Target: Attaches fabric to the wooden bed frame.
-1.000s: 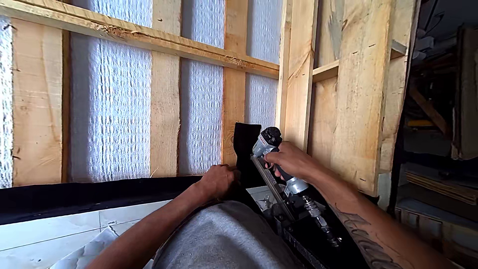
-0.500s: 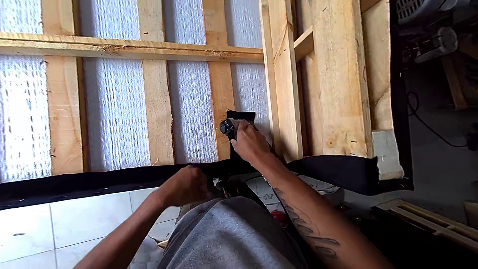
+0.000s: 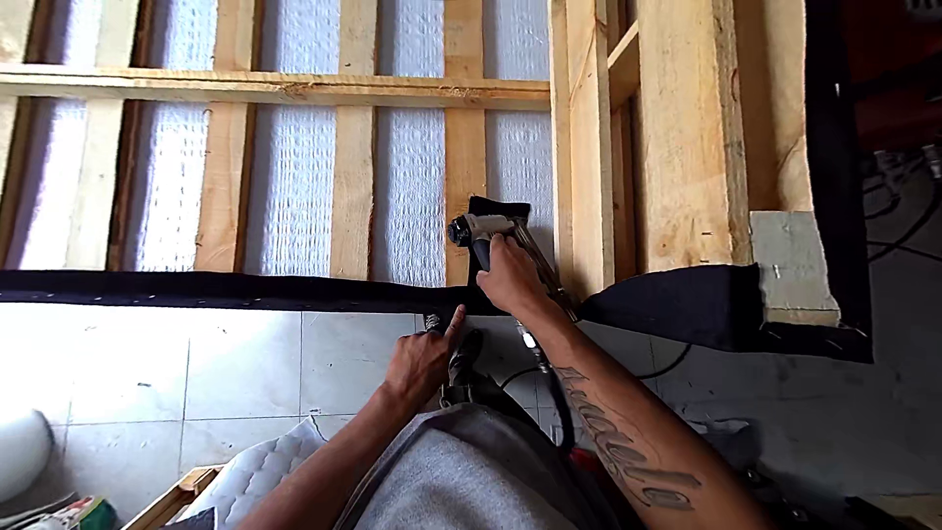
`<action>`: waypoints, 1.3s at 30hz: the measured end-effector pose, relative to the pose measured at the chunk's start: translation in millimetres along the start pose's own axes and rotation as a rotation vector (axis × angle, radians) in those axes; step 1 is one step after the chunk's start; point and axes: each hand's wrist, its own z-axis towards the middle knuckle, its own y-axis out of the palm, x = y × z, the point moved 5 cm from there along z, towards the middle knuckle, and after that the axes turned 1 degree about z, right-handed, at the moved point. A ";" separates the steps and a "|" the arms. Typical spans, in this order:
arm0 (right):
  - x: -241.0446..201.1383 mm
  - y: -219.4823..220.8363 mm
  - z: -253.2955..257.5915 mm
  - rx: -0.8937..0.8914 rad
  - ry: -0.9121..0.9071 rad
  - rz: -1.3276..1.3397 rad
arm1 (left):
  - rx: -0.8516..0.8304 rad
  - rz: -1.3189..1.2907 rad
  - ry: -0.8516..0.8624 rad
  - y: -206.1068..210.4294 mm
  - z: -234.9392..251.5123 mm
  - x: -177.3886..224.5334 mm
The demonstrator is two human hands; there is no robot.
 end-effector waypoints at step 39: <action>46.3 43.2 -127.8 -0.361 -0.068 1.369 | 0.364 -0.132 0.037 29.6 -49.8 -96.3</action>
